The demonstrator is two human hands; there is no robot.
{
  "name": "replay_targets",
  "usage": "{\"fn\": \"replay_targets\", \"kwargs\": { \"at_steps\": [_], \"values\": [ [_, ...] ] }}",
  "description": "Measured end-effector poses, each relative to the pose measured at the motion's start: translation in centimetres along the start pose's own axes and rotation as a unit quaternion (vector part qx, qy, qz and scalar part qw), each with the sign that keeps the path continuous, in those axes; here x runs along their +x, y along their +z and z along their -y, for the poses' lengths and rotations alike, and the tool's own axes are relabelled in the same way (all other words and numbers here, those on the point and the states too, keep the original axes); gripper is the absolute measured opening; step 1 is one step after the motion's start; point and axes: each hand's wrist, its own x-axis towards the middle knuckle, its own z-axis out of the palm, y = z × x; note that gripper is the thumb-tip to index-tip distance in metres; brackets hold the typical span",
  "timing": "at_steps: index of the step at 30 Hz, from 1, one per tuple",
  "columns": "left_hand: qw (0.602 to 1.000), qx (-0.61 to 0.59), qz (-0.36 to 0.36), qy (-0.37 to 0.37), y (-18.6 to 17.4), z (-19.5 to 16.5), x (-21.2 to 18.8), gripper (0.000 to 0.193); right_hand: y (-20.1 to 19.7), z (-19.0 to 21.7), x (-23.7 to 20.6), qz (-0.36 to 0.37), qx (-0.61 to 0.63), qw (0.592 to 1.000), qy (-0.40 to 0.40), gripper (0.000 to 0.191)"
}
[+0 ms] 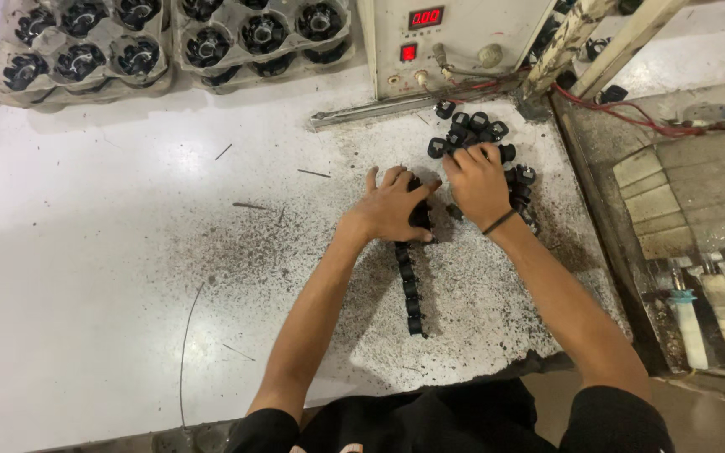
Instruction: The person picks up small black plastic electrical components from a pile and arranges them into neat rows on the workbench. They then take a soldering iron and solder each component in the rows one at a time, steadying each part with the other hand.
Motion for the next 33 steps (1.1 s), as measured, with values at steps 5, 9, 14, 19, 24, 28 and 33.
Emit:
{"fn": "replay_targets", "kwargs": {
  "at_steps": [5, 9, 14, 19, 24, 28, 33],
  "values": [
    [1.000, 0.013, -0.003, -0.003, 1.4, -0.3, 0.4, 0.108, -1.9, 0.7, -3.4, 0.025, 0.050, 0.998, 0.000, 0.018],
    [0.999, 0.023, 0.023, -0.009, 1.5, -0.2, 0.6, 0.103, -1.7, 1.1, -2.6, -0.027, -0.018, 0.998, -0.048, 0.043],
    [0.999, 0.023, 0.022, -0.010, -0.3, -1.1, -0.1, 0.110, -1.9, 0.9, -1.9, 0.022, -0.005, 1.000, -0.012, 0.026],
    [0.994, -0.035, -0.085, 0.053, -3.8, -2.7, -4.0, 0.102, -4.2, 2.8, -5.3, 0.014, 0.051, 0.998, 0.046, 0.012],
    [0.924, -0.064, -0.306, 0.222, -12.0, -8.4, -15.6, 0.047, -4.7, 3.7, -6.4, -0.051, 0.044, 0.997, 0.039, 0.010],
    [0.877, -0.148, -0.446, -0.106, -14.4, -16.7, -22.0, 0.023, -3.8, 3.5, -7.0, -0.053, 0.056, 0.996, 0.050, 0.010],
    [0.668, -0.068, -0.206, -0.712, -9.6, -24.5, -23.7, 0.027, -3.1, 2.9, -8.3, -0.022, 0.081, 0.994, 0.066, 0.013]
  ]
}}
